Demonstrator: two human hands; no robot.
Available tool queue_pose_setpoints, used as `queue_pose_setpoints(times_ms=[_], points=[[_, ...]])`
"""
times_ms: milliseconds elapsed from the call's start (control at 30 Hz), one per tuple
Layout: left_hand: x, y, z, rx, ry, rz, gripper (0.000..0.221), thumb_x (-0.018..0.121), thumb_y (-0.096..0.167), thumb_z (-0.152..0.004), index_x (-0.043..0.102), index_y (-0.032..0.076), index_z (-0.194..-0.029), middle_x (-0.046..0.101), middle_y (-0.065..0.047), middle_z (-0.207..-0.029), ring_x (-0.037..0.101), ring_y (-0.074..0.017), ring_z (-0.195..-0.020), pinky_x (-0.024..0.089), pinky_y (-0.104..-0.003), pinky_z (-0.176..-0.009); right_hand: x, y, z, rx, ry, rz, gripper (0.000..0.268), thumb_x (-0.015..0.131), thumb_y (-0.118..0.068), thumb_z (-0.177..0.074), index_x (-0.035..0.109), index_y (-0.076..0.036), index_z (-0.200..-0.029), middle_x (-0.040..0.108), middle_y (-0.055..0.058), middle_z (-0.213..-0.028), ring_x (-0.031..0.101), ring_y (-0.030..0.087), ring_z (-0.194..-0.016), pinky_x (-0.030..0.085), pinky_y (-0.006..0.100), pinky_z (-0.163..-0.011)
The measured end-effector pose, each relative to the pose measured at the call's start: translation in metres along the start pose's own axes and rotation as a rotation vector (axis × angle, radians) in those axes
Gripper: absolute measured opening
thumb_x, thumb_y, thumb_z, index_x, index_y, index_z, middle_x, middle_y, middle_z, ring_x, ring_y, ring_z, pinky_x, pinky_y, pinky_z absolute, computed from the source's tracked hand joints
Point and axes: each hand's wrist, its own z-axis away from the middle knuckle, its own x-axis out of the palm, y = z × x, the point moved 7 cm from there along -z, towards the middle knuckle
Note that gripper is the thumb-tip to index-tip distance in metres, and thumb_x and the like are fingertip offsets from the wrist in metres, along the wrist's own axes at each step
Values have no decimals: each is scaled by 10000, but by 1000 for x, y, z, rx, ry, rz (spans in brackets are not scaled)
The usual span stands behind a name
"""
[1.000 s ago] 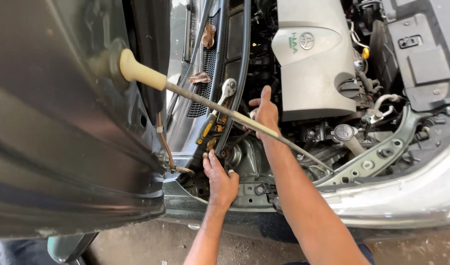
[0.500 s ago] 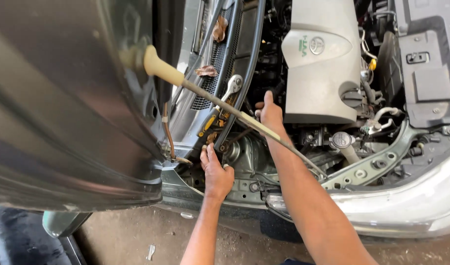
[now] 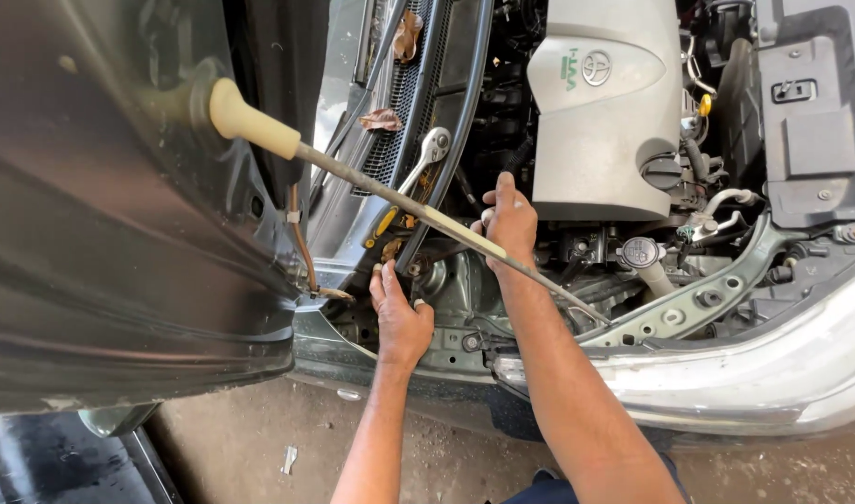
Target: The person works at the open hood of a car, using a spanner to loosen and turn a bolt on a component at the front of the engine bay. They hold the surrounding parts steady with one hand while turning the wrench with the other, repositioning the wrench repeatedly on the fastener.
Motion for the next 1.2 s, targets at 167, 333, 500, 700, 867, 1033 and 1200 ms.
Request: queue_pose_setpoints(times_ms=[167, 333, 500, 700, 867, 1033, 1200], points=[[-4, 7, 0, 8, 4, 20, 853, 606, 3, -797, 213, -61, -1551, 202, -342, -1575, 261, -527, -1453, 286, -505, -1209, -17, -1, 34, -9, 36, -12, 481, 571, -474, -1046, 588, -7, -933, 458, 4, -574, 467, 121, -449, 495, 342, -472], [-9, 11, 1, -42, -36, 57, 871, 624, 17, -815, 182, -43, -1563, 165, -350, -1587, 240, -528, -1472, 313, -503, -1187, -41, 39, 64, -31, 2, -31, 279, 635, -254, -1007, 567, 13, -959, 598, 60, -745, 638, 181, -600, 603, 339, -594], [-30, 54, -9, 18, -34, -142, 758, 685, 147, -840, 331, -53, -1480, 356, -328, -1494, 407, -502, -1337, 385, -533, -1095, -33, 34, 101, 67, -125, 260, 207, 678, -155, -934, 649, 33, -1017, 701, 93, -890, 731, 174, -752, 623, 304, -639], [8, 68, -100, 138, -125, -522, 234, 541, 167, -983, 650, 33, -1141, 714, -182, -1131, 674, -380, -1085, 549, -510, -904, -31, 31, 107, 39, -150, 397, 205, 671, -164, -936, 665, 36, -984, 718, 95, -865, 733, 161, -728, 608, 286, -613], [39, 67, -151, 161, -288, -779, 228, 528, 196, -1008, 642, 17, -1091, 727, -214, -1032, 722, -404, -979, 581, -516, -809, -32, 27, 107, 21, -162, 437, 220, 673, -182, -940, 672, 36, -961, 722, 83, -806, 711, 139, -690, 597, 278, -603], [63, 54, -174, 111, -279, -839, 290, 502, 146, -1027, 698, -42, -1127, 770, -223, -1052, 762, -368, -968, 613, -475, -817, -30, 26, 111, 79, -176, 460, 244, 658, -221, -945, 706, 17, -925, 721, 51, -788, 717, 111, -699, 598, 265, -626], [57, 63, -171, 110, -303, -823, 279, 514, 146, -1014, 704, -33, -1111, 766, -223, -1052, 755, -372, -975, 606, -480, -826, -32, 27, 113, 100, -189, 501, 269, 656, -245, -952, 707, 18, -929, 723, 57, -794, 724, 116, -703, 603, 266, -635]])
